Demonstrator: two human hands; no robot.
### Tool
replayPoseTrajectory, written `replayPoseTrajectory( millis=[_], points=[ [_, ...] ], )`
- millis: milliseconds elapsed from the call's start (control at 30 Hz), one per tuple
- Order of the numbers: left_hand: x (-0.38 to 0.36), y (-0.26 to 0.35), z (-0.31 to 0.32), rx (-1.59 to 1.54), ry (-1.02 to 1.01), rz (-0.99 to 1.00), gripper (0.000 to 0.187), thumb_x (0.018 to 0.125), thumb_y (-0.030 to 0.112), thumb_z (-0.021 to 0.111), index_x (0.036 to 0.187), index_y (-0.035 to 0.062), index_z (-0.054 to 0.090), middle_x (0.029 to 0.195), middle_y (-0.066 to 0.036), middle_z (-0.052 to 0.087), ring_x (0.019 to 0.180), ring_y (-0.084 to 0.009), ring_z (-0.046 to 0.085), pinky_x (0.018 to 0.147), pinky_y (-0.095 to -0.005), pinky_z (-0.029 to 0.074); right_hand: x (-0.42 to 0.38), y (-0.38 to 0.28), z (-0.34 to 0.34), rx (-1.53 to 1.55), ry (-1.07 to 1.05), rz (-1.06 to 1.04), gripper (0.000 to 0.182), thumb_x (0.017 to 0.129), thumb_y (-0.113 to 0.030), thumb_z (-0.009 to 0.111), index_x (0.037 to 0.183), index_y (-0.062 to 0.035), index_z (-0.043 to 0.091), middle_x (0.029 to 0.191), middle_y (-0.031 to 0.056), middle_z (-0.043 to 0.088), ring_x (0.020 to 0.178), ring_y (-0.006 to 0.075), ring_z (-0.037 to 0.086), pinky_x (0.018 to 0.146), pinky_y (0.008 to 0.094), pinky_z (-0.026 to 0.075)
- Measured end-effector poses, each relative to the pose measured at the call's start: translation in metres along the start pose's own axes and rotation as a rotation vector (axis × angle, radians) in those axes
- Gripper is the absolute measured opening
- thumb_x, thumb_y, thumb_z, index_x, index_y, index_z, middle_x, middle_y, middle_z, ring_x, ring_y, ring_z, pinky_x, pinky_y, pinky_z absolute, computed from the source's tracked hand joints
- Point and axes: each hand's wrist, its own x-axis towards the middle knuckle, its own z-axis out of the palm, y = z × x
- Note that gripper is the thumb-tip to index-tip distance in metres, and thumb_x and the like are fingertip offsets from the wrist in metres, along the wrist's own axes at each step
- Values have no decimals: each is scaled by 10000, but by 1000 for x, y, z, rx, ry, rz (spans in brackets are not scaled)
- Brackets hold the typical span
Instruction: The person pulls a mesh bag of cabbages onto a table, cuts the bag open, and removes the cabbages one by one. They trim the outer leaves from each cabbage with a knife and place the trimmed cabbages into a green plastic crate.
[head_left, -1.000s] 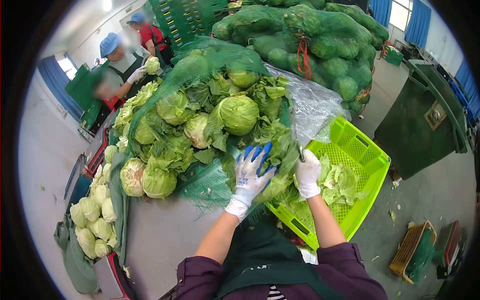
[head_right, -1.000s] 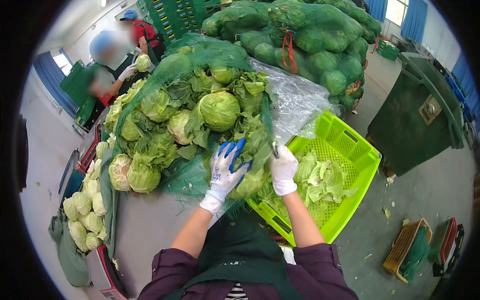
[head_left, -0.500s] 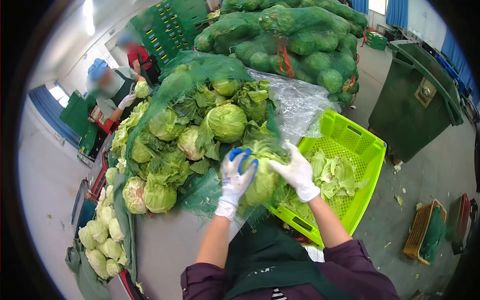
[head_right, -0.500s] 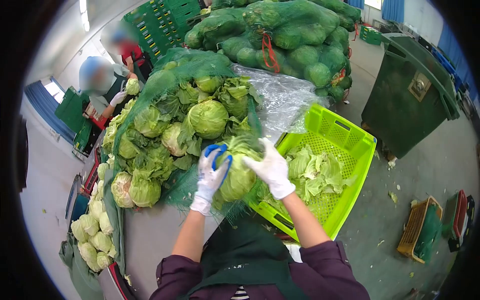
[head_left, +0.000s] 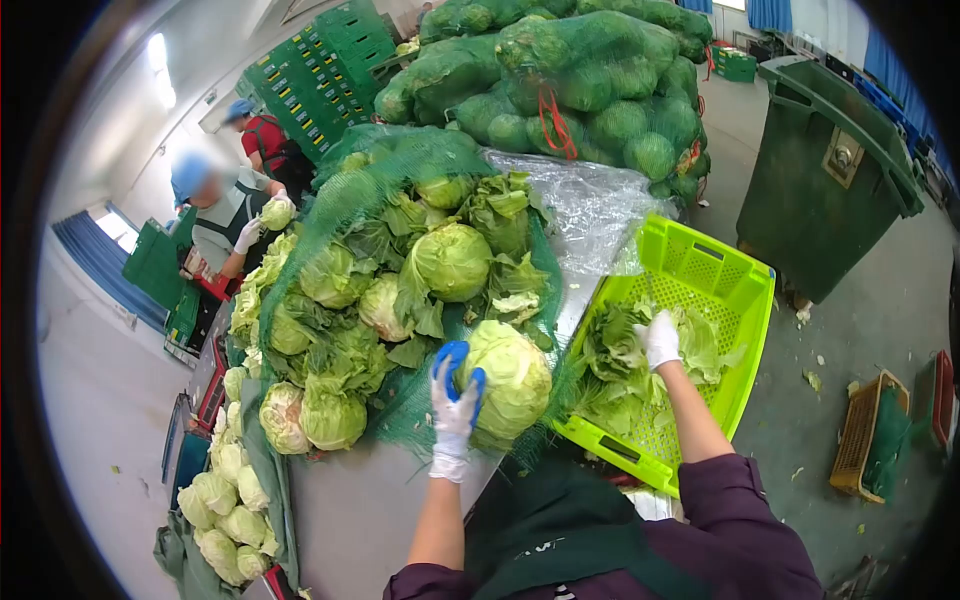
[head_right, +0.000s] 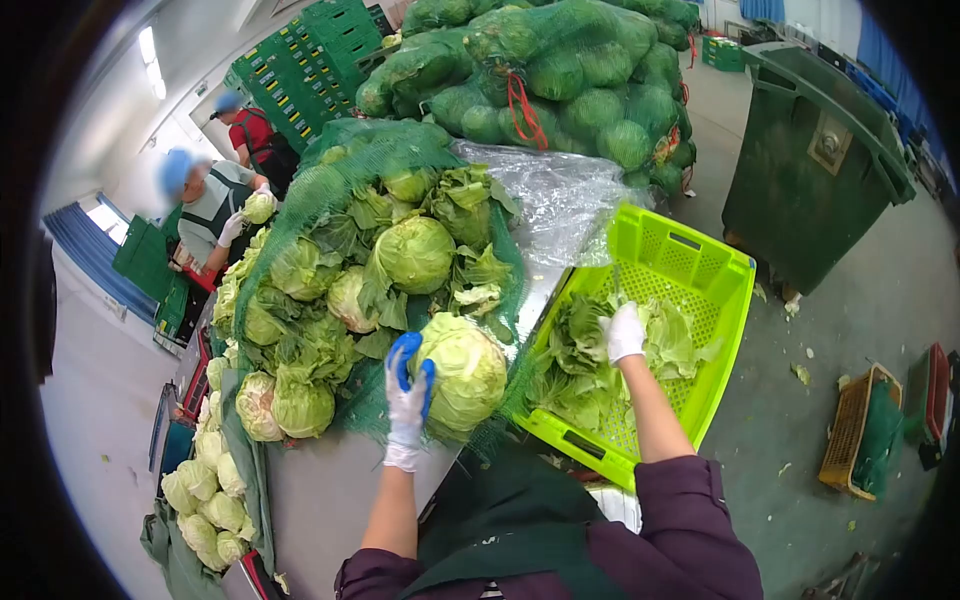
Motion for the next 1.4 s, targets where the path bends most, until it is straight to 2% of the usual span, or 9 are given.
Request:
replayPoseTrajectory(
  millis=[167,233,333,600,833,967,1100,1133,1400],
  points=[
    [13,31,11,277,-130,133,548,764,185,720,1250,38,514,1333,-169,431,1200,-306,448,1015,-400,362,-72,-106,-98,783,-486,-126,349,875,-204,569,1197,-80,514,1043,220,625,836,350,630,741,412,497],
    [13,56,28,533,-185,131,680,725,341,737,1317,104,503,1322,-214,458,1227,-377,412,1038,-463,327,-101,-110,-78,334,-377,-443,384,878,-218,549,1241,-111,486,916,192,653,740,376,620,667,430,503],
    [0,79,53,847,-193,241,758,679,528,712,1326,186,513,1316,-170,482,1212,-389,416,1029,-516,302,-119,-133,-78,208,-515,-275,241,872,-235,529,998,-34,492,803,226,637,761,413,616,686,486,487],
    [-12,92,69,985,-189,268,699,688,474,723,1280,143,554,1322,-162,484,1229,-393,394,1041,-518,297,-138,-114,-70,104,-653,-309,182,795,-104,516,890,50,501,749,283,611,698,434,615,638,494,494],
    [28,66,43,681,-178,133,513,785,245,691,1245,54,571,1250,-184,542,1150,-323,486,999,-398,381,-140,-120,-28,74,-360,-483,39,801,18,454,836,29,467,684,214,585,568,365,613,502,446,494],
    [80,11,18,-322,-182,-421,455,853,277,652,1216,12,581,1188,-182,588,1082,-269,557,953,-364,420,-110,-146,6,98,-246,-549,38,813,8,464,844,25,478,701,208,590,618,375,623,546,442,506],
    [80,19,38,237,-140,-317,382,898,256,592,1218,48,584,1190,-172,591,1054,-229,580,943,-343,428,-96,-146,1,62,-373,-453,99,813,1,453,866,67,504,693,257,614,650,401,631,569,456,507],
    [64,30,42,897,-319,202,457,842,377,640,1230,139,595,1205,-168,580,1093,-272,550,951,-365,418,-98,-138,-4,43,-378,-426,109,816,-2,453,869,75,509,682,255,611,642,400,630,566,457,506],
    [80,33,63,721,-164,-103,527,796,500,641,1155,114,640,1141,-173,605,1023,-343,569,900,-403,442,-98,-125,23,1,-297,-359,152,837,-24,445,888,84,540,685,262,614,640,392,637,568,458,510]
  ],
)
